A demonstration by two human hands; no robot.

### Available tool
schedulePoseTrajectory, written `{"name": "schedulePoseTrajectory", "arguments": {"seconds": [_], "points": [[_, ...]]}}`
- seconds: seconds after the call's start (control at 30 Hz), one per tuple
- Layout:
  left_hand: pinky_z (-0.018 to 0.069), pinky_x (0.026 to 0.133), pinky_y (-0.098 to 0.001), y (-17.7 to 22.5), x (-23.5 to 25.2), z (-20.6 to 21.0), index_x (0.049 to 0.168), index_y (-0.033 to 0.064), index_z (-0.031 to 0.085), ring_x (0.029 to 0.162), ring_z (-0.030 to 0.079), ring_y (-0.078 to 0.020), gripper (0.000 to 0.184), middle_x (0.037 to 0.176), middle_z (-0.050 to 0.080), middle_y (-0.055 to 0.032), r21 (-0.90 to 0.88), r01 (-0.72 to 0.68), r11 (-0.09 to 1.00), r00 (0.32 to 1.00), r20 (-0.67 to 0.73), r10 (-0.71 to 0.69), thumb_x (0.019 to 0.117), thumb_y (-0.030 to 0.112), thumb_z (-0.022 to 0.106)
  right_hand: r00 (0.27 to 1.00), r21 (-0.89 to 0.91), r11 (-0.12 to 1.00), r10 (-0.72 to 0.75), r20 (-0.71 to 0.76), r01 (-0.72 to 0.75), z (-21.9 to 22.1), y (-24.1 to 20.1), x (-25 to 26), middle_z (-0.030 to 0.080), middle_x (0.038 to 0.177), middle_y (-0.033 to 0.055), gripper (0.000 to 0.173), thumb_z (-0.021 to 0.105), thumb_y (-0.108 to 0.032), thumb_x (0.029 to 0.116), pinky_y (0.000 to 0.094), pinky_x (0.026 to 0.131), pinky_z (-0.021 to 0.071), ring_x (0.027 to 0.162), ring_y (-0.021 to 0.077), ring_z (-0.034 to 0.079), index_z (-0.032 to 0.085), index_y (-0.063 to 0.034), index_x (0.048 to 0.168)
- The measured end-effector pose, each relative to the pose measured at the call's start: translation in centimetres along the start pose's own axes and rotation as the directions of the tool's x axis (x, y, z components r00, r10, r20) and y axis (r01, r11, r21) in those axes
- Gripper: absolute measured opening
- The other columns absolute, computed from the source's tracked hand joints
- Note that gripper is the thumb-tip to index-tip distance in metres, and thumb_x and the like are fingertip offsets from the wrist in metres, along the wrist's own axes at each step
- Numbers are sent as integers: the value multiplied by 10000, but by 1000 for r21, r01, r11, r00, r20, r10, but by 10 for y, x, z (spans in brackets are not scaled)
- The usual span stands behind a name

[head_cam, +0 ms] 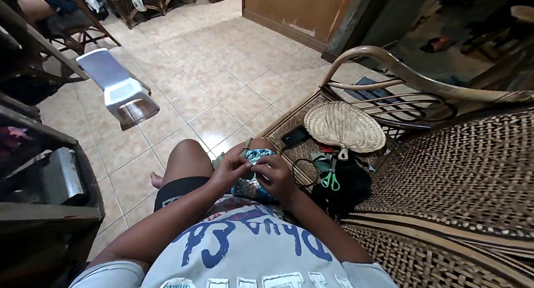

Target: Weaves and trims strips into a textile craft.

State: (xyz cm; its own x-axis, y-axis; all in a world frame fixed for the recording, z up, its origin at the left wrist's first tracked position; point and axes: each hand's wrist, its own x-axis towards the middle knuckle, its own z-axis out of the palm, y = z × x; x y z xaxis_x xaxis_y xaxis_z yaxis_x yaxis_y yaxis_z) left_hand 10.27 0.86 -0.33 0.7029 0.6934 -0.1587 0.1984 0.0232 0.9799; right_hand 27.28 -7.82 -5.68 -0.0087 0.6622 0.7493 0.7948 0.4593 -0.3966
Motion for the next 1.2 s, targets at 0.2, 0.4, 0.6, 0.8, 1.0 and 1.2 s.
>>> {"name": "schedulePoseTrajectory", "arguments": {"seconds": [0.2,0.4,0.6,0.8,1.0,1.2], "points": [[585,797,-271,-11,4,-7,1067,-23,679,825,679,-80,123,944,705,-52,57,-10,998,998,-63,14,981,60,652,853,-196,837,522,8,-510,-66,64,7,703,1118,230,188,662,-89,953,565,960,530,1073,394,674,734,32,1077],[583,783,-277,-9,6,-4,1094,-11,655,836,672,-106,127,962,683,-60,-122,87,989,992,-86,-98,977,40,651,71,-639,54,997,-1,-768,-127,139,-66,629,1234,358,347,684,-162,956,719,971,445,1182,540,596,664,102,1182],[580,774,-278,-7,8,-3,1109,-10,625,834,667,-116,121,981,671,-64,-260,137,956,983,-85,-164,997,37,616,-166,-618,-196,980,-107,-761,-96,149,-123,605,1330,298,623,761,-217,887,627,996,479,1241,453,596,524,50,1397],[572,747,-258,-11,10,-4,1106,-11,632,794,656,-107,123,951,667,-65,-251,141,958,977,-122,-176,989,28,628,-175,-663,-199,979,-103,-722,-95,149,-116,602,1350,277,738,751,-201,880,613,997,485,1256,439,593,413,21,1497],[558,766,-269,-7,10,-6,1161,-17,630,835,645,-119,163,991,656,-76,-308,155,939,966,-151,-209,1030,42,554,-237,-718,-169,971,-5,-675,-121,150,-103,609,1307,319,499,744,-273,902,646,1006,455,1254,455,583,641,107,1207],[568,781,-289,-10,12,-10,1230,-21,574,827,649,-128,215,998,642,-83,-382,137,914,964,-160,-211,1024,39,567,-206,-782,-50,973,101,-621,-155,160,-104,628,1236,349,388,705,-207,944,661,1007,444,1210,490,591,665,136,1123]]}}
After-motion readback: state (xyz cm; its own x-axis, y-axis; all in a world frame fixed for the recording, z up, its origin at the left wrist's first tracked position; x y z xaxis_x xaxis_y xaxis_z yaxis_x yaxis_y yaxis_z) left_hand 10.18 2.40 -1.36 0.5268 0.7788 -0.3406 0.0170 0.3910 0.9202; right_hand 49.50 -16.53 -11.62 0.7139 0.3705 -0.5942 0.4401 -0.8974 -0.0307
